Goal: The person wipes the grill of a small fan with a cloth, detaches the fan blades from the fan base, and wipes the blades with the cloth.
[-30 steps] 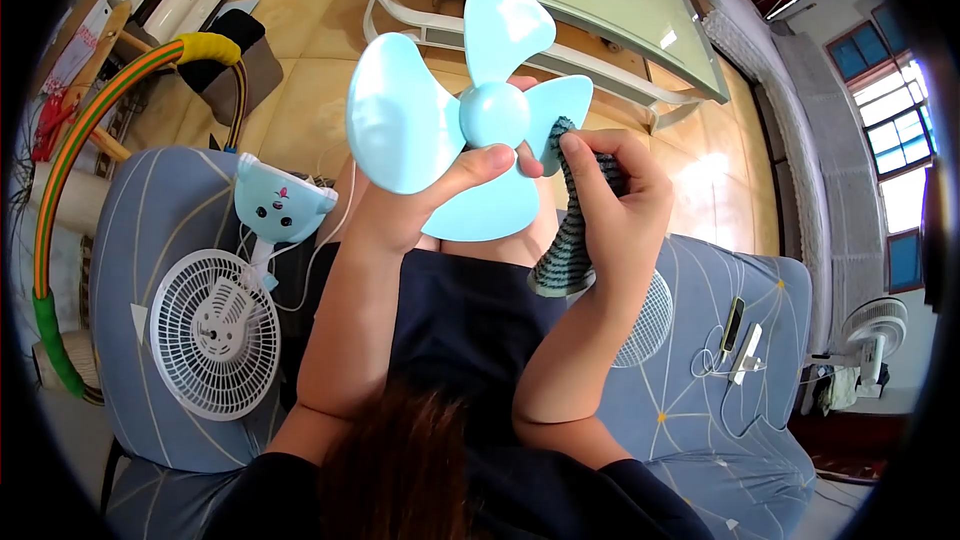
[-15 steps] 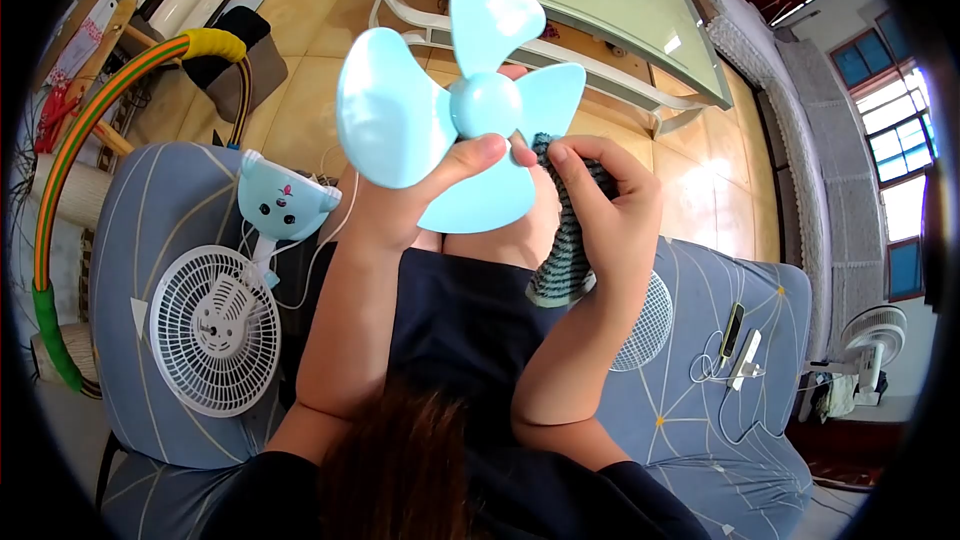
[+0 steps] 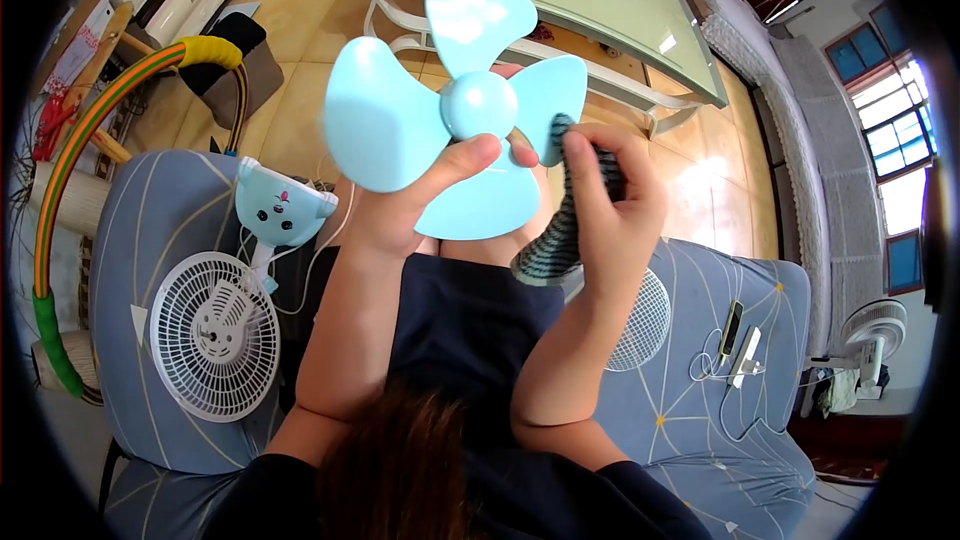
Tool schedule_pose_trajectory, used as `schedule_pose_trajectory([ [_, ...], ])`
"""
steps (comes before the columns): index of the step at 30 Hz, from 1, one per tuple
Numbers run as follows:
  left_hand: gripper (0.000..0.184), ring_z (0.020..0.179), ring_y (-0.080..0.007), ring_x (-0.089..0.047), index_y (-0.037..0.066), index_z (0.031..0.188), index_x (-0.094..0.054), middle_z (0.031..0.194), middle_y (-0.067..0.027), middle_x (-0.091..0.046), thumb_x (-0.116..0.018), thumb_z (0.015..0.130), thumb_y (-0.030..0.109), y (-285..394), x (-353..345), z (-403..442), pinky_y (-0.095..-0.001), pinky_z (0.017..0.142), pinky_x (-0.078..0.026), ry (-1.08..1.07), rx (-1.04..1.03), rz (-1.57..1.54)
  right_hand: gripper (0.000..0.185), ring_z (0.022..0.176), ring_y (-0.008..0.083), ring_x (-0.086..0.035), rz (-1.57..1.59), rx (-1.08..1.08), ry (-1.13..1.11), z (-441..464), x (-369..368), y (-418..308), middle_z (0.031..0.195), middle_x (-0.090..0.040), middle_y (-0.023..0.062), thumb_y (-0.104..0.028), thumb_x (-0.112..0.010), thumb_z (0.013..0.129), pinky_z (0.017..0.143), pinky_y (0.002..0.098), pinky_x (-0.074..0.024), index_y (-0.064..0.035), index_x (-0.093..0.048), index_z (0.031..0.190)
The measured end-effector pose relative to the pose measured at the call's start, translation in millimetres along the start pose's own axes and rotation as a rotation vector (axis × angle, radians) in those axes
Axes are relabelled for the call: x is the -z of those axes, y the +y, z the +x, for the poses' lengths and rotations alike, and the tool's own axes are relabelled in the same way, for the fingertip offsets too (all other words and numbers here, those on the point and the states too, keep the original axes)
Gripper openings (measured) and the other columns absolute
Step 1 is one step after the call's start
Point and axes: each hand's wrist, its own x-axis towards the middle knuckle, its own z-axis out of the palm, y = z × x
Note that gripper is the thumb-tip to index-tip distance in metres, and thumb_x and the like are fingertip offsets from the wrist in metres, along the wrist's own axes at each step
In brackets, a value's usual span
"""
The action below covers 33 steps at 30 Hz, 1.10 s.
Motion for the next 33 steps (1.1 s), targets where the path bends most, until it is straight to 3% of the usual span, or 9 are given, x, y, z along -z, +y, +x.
schedule_pose_trajectory([
  [4, 0.062, 0.099, -0.0180, -0.066, -0.005, 0.150, -0.035, 0.102, -0.0136, -0.068, -0.059, 0.097, 0.016, -1, -2, 0, -0.0310, 0.087, -0.052, 0.086, -0.003, 0.083, 0.009, 0.071, 0.0093, -0.059, 0.058, -0.084, -0.222, -3, -4, -3, 0.078, -0.069, 0.0052, -0.005, -0.072, 0.086, 0.067, 0.0243, -0.0484, 0.0007, -0.070, 0.093],
  [7, 0.061, 0.100, -0.0178, -0.066, -0.005, 0.149, -0.036, 0.101, -0.0138, -0.069, -0.059, 0.097, 0.017, 0, -4, -1, -0.0306, 0.086, -0.052, 0.073, 0.008, 0.100, 0.009, 0.073, 0.0099, -0.061, 0.062, -0.090, -0.213, -1, 0, -3, 0.079, -0.069, 0.0060, -0.005, -0.072, 0.086, 0.069, 0.0248, -0.0492, 0.0009, -0.070, 0.092],
  [11, 0.061, 0.100, -0.0179, -0.066, -0.005, 0.149, -0.036, 0.101, -0.0137, -0.069, -0.059, 0.097, 0.017, 3, -3, 0, -0.0293, 0.082, -0.053, 0.034, 0.019, 0.144, 0.009, 0.070, 0.0055, -0.054, 0.053, -0.177, -0.057, 3, 7, -2, 0.077, -0.065, 0.0001, -0.006, -0.069, 0.091, 0.064, 0.0203, -0.0431, 0.0018, -0.068, 0.095],
  [15, 0.061, 0.100, -0.0182, -0.066, -0.005, 0.150, -0.035, 0.103, -0.0141, -0.068, -0.059, 0.098, 0.017, -1, -3, 1, -0.0291, 0.080, -0.053, 0.030, -0.006, 0.042, 0.009, 0.070, 0.0057, -0.054, 0.025, -0.092, -0.081, 4, 11, -2, 0.076, -0.065, 0.0013, -0.005, -0.071, 0.089, 0.064, 0.0210, -0.0440, 0.0014, -0.069, 0.094],
  [19, 0.061, 0.100, -0.0188, -0.066, -0.005, 0.149, -0.036, 0.105, -0.0145, -0.067, -0.060, 0.097, 0.017, -3, -1, 1, -0.0299, 0.081, -0.054, 0.081, -0.014, -0.054, 0.010, 0.069, 0.0066, -0.055, 0.045, -0.165, -0.247, 4, 15, 4, 0.074, -0.066, 0.0030, -0.005, -0.073, 0.085, 0.065, 0.0221, -0.0458, 0.0017, -0.069, 0.091],
  [26, 0.063, 0.100, -0.0188, -0.065, -0.005, 0.149, -0.035, 0.104, -0.0138, -0.067, -0.060, 0.097, 0.017, 1, 0, 1, -0.0305, 0.084, -0.053, 0.020, 0.004, 0.008, 0.010, 0.070, 0.0071, -0.054, 0.051, -0.157, -0.165, 3, 13, 2, 0.077, -0.066, 0.0026, -0.006, -0.071, 0.089, 0.065, 0.0220, -0.0457, 0.0018, -0.068, 0.095],
  [33, 0.049, 0.100, -0.0168, -0.069, -0.002, 0.136, -0.055, 0.110, -0.0114, -0.071, -0.069, 0.090, 0.009, 6, -13, -2, -0.0315, 0.089, -0.054, 0.025, 0.184, 0.129, 0.009, 0.071, 0.0080, -0.057, 0.040, -0.078, -0.033, 3, 9, 2, 0.079, -0.067, 0.0030, -0.005, -0.071, 0.088, 0.067, 0.0224, -0.0473, 0.0020, -0.068, 0.093],
])
